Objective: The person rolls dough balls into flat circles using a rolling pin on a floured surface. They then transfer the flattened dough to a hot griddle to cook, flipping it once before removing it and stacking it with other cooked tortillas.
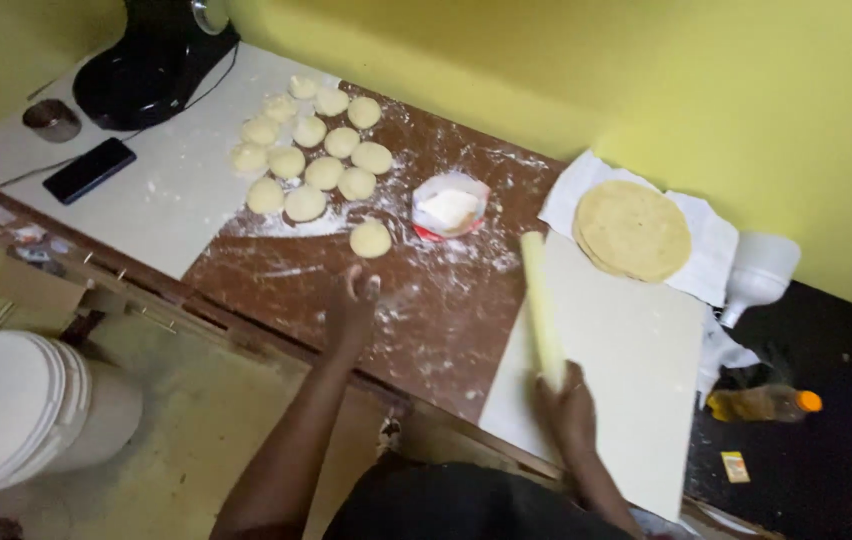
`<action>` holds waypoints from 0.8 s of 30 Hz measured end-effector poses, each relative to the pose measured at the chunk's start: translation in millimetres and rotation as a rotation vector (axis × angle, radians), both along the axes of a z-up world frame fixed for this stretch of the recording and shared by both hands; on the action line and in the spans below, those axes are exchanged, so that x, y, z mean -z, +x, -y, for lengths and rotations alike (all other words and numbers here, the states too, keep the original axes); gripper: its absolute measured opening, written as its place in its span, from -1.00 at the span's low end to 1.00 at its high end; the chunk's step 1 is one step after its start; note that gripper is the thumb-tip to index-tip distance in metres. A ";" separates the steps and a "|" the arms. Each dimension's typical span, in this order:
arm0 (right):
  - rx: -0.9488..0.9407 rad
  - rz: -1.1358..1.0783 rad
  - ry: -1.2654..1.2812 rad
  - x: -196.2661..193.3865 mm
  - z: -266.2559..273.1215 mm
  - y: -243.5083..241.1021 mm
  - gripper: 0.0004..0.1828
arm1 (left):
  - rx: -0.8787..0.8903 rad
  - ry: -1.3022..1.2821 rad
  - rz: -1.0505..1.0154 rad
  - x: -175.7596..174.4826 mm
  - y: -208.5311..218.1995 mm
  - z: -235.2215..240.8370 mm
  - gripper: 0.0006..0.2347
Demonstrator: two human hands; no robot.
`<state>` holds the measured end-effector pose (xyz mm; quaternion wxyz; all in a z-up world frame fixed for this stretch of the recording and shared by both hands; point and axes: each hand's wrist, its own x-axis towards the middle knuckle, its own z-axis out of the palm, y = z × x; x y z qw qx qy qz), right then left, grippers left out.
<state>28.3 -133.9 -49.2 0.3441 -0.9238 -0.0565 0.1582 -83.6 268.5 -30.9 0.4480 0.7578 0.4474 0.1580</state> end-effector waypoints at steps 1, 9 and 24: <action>0.010 -0.008 -0.007 -0.6 -15.2 14.0 -0.32 | 0.010 -0.007 -0.008 -1.6 14.5 -24.0 -0.42; -0.087 0.498 -0.340 0.7 -93.8 106.8 -0.34 | 0.232 0.237 -0.398 98.0 134.3 -150.4 -0.48; -0.522 0.811 -0.159 -6.5 -327.6 194.6 -0.77 | 0.049 -1.457 0.698 60.0 24.8 -44.6 -0.67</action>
